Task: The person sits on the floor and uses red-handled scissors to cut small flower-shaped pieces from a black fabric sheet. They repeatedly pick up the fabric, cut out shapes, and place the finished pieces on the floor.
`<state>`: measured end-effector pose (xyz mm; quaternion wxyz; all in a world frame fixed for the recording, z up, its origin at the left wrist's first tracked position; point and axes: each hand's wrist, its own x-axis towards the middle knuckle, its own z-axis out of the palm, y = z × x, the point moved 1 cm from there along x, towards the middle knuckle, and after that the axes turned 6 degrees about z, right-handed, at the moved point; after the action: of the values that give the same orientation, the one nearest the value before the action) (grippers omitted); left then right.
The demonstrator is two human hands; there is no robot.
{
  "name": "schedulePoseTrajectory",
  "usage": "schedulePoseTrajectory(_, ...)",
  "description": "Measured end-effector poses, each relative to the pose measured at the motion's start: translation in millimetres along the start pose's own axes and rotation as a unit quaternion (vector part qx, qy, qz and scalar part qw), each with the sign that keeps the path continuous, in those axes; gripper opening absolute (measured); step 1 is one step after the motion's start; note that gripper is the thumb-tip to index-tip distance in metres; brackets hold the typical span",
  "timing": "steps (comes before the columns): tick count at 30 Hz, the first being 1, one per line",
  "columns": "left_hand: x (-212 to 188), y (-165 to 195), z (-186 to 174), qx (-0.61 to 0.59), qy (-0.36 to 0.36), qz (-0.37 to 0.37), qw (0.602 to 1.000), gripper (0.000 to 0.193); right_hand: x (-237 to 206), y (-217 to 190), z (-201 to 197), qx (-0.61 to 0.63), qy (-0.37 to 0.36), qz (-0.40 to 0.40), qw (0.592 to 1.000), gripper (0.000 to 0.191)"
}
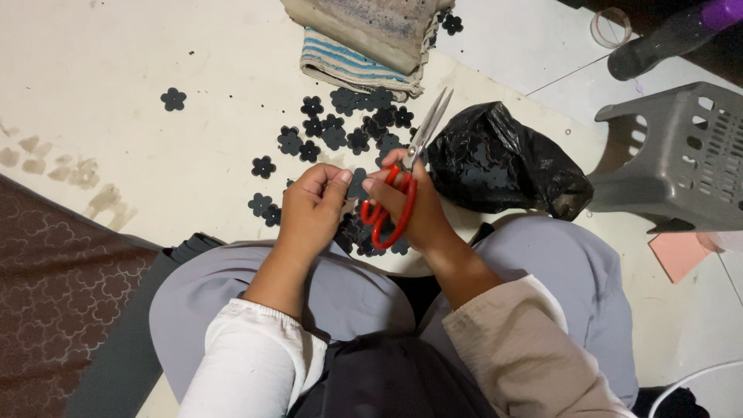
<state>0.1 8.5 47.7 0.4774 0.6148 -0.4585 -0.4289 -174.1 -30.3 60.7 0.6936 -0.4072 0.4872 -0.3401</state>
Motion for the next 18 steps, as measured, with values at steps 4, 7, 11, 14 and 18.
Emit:
schedulePoseTrajectory(4,2,-4,4,-0.146,-0.048,-0.009,0.988,0.018,1,-2,0,-0.014,-0.001,0.001,1.000,0.040)
schedulePoseTrajectory(7,3,-7,4,-0.166,-0.079,0.007,0.983,0.020,0,-2,0,0.018,-0.069,-0.016,0.997,0.038)
schedulePoseTrajectory(11,4,-11,5,-0.157,-0.054,-0.053,0.985,0.026,-2,0,0,-0.026,-0.070,-0.047,0.996,0.037)
schedulePoseTrajectory(14,7,-13,5,-0.201,-0.020,-0.066,0.977,0.037,-2,2,4,-0.014,-0.071,-0.060,0.996,0.036)
schedulePoseTrajectory(18,8,-15,0,-0.310,-0.014,-0.139,0.940,0.055,-3,1,4,0.017,-0.060,-0.033,0.998,0.036)
